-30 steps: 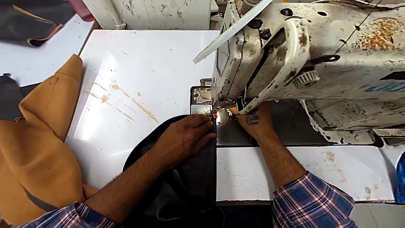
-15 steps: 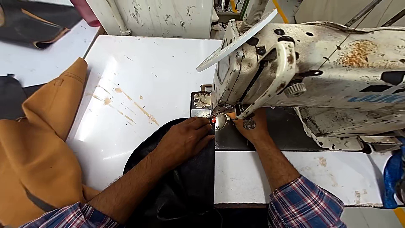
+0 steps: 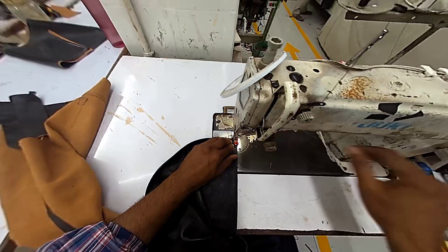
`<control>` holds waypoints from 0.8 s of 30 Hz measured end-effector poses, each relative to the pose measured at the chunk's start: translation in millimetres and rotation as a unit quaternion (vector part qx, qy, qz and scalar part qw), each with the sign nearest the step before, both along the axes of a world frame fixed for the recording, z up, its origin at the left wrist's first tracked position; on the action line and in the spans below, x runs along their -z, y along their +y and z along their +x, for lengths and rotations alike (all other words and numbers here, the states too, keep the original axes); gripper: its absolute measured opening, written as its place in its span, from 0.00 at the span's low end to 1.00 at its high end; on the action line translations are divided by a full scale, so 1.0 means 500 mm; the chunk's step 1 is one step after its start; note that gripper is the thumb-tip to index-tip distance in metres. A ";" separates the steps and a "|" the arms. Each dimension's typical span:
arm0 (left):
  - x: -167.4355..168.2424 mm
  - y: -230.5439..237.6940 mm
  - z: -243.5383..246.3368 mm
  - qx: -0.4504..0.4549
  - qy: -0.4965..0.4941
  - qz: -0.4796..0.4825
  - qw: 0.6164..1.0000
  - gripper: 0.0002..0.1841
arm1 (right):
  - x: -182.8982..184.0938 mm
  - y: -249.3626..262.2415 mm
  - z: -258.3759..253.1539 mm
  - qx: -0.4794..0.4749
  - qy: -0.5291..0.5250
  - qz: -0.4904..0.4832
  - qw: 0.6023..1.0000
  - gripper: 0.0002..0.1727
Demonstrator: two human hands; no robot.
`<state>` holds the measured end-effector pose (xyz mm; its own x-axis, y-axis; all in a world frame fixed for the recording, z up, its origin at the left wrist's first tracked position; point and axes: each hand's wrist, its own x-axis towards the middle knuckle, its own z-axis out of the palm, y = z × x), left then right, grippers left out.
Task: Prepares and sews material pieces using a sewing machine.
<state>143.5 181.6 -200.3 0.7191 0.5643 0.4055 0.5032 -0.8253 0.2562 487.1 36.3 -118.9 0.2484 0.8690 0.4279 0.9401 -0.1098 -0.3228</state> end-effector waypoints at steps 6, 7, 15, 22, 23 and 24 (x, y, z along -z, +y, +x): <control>0.002 -0.001 -0.001 0.015 0.000 0.004 1.000 0.20 | 0.112 -0.108 0.128 0.091 -0.011 -0.112 0.989 0.44; 0.001 -0.004 -0.001 0.015 0.002 0.004 1.000 0.20 | 0.122 -0.110 0.127 0.089 -0.008 -0.119 0.989 0.45; -0.004 -0.009 -0.001 0.014 0.007 0.000 1.000 0.21 | 0.040 -0.156 0.018 -0.016 0.211 -0.052 0.976 0.19; -0.018 -0.001 -0.001 0.010 0.040 -0.025 0.999 0.22 | 0.223 -0.206 -0.290 -0.289 0.515 -0.351 0.727 0.44; -0.030 -0.009 -0.003 0.006 0.072 -0.044 0.996 0.23 | 0.243 -0.210 -0.323 -0.301 0.566 -0.314 0.700 0.41; -0.045 -0.022 -0.006 0.006 0.105 -0.069 0.992 0.25 | 0.251 -0.212 -0.350 -0.305 0.614 -0.281 0.672 0.35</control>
